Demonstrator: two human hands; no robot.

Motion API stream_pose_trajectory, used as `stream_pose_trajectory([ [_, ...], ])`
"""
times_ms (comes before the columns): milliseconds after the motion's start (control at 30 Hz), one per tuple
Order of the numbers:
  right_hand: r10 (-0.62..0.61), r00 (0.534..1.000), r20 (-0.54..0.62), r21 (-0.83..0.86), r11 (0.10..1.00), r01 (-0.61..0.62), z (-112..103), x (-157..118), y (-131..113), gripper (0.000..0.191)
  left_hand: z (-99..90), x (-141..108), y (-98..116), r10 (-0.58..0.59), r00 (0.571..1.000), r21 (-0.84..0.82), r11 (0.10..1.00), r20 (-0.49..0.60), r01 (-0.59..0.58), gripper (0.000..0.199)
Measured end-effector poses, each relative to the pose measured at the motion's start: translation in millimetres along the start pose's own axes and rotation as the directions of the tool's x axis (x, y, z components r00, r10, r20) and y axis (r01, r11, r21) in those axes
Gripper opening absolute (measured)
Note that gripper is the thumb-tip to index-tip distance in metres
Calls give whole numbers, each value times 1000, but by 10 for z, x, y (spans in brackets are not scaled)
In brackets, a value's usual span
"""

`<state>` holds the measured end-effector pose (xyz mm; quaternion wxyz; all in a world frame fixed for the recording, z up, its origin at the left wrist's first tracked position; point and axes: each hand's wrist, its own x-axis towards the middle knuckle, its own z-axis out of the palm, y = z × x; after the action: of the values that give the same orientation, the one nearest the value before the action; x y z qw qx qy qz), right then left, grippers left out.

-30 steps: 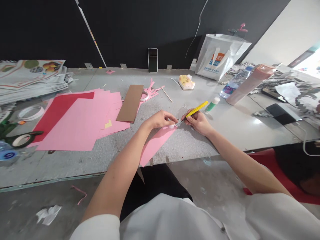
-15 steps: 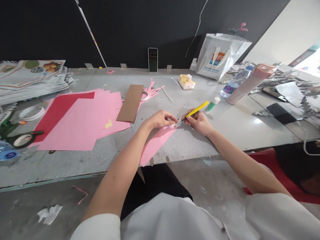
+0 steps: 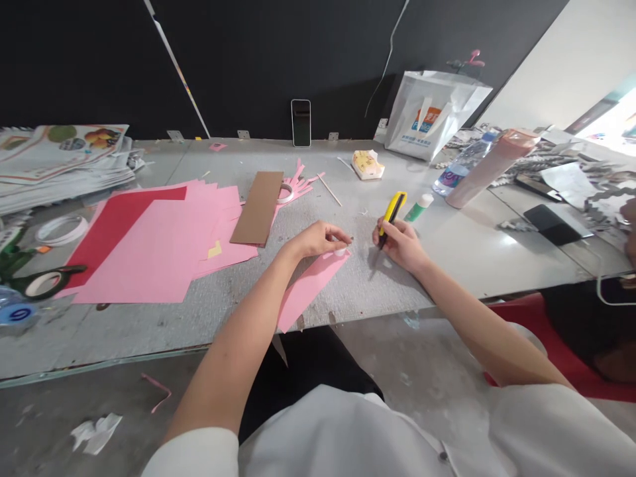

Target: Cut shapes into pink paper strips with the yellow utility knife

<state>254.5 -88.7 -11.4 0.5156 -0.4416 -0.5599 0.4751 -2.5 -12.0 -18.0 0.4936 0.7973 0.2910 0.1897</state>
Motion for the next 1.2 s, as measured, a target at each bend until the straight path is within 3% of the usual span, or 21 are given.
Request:
stream_pose_trajectory([
  [100,-71,996,48,-269,960,81,-72,-141,-132,50,-14,-10,54,-18,1000,46,999,-9,18,29],
  [200,-120,956,268,-600,756,263,-30,-336,-283,42,-40,4,92,-29,1000,100,995,-7,30,27],
  [300,-151,810,566,-645,532,549,151,-475,-355,27,-72,29,106,-23,1000,152,988,1,23,21],
  [367,-133,727,673,-611,453,649,286,-512,-343,33,-91,40,113,-24,1000,172,985,20,20,18],
  [467,-124,684,719,-581,432,690,413,-524,-280,49,-118,46,137,-27,999,189,982,44,18,15],
  [533,-133,693,709,-582,444,681,452,-544,-238,54,-138,49,166,-25,998,206,979,57,13,15],
  [700,-159,764,625,-650,436,622,592,-673,-190,55,-198,87,269,-55,994,257,966,97,28,18],
  [833,-179,778,602,-697,357,622,791,-748,-195,50,-254,157,325,-82,983,284,958,163,33,18],
  [1067,-171,823,542,-771,288,568,1149,-865,-158,41,-325,203,291,-92,976,363,932,198,15,18],
  [1200,-151,832,533,-784,280,553,1352,-904,-202,34,-318,155,281,-133,966,324,944,223,55,15],
])
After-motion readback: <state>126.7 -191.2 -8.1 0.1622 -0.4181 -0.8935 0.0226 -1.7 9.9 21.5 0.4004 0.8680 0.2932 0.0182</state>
